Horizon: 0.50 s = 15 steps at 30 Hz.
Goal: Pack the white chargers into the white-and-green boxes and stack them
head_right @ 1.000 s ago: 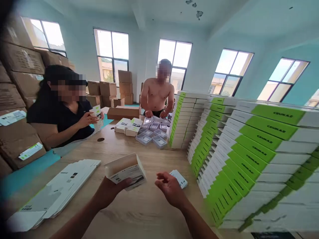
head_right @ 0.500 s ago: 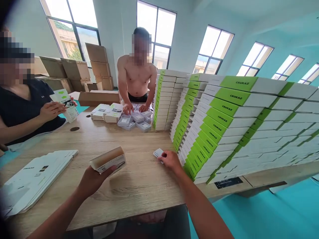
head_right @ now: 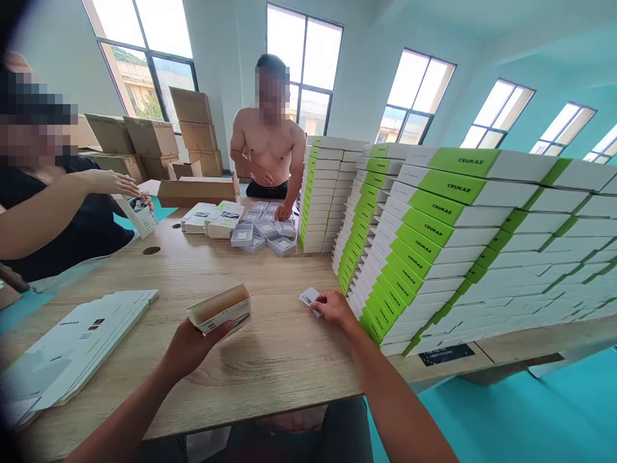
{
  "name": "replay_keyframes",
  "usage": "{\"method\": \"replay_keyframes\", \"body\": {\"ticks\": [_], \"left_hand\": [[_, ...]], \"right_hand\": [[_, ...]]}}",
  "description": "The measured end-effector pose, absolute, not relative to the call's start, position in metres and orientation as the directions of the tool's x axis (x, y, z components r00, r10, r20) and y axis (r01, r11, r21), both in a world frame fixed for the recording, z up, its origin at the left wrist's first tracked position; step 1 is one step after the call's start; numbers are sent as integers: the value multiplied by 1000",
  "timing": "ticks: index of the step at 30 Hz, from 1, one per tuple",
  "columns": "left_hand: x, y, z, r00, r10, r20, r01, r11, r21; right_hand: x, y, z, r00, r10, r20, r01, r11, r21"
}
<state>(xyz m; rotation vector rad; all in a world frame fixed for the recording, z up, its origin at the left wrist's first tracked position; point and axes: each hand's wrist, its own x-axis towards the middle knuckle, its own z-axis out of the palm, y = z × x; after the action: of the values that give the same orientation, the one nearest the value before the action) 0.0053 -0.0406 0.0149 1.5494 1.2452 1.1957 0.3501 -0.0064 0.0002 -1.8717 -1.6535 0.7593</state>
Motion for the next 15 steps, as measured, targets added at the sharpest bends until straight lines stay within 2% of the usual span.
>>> {"method": "replay_keyframes", "body": {"ticks": [3, 5, 8, 10, 12, 15], "left_hand": [[2, -37, 9, 81, 968, 236, 257, -249, 934], [0, -31, 6, 112, 936, 333, 321, -352, 880], [-2, -20, 7, 194, 859, 474, 393, -511, 765], [-4, -15, 9, 238, 823, 515, 407, -566, 717], [-6, -12, 10, 274, 800, 534, 413, -600, 686], [-14, -9, 7, 322, 770, 551, 430, -637, 640]], "right_hand": [[345, -16, 21, 121, 993, -13, 582, -82, -809], [331, -30, 40, 107, 994, 30, 483, -26, -875], [299, -56, 68, -25, 1000, -8, 314, 0, -950], [276, -66, 81, -189, 974, -126, 107, -108, -988], [255, -67, 89, -336, 911, -237, -94, -283, -954], [232, -55, 94, -395, 862, -316, -192, -414, -889]]}}
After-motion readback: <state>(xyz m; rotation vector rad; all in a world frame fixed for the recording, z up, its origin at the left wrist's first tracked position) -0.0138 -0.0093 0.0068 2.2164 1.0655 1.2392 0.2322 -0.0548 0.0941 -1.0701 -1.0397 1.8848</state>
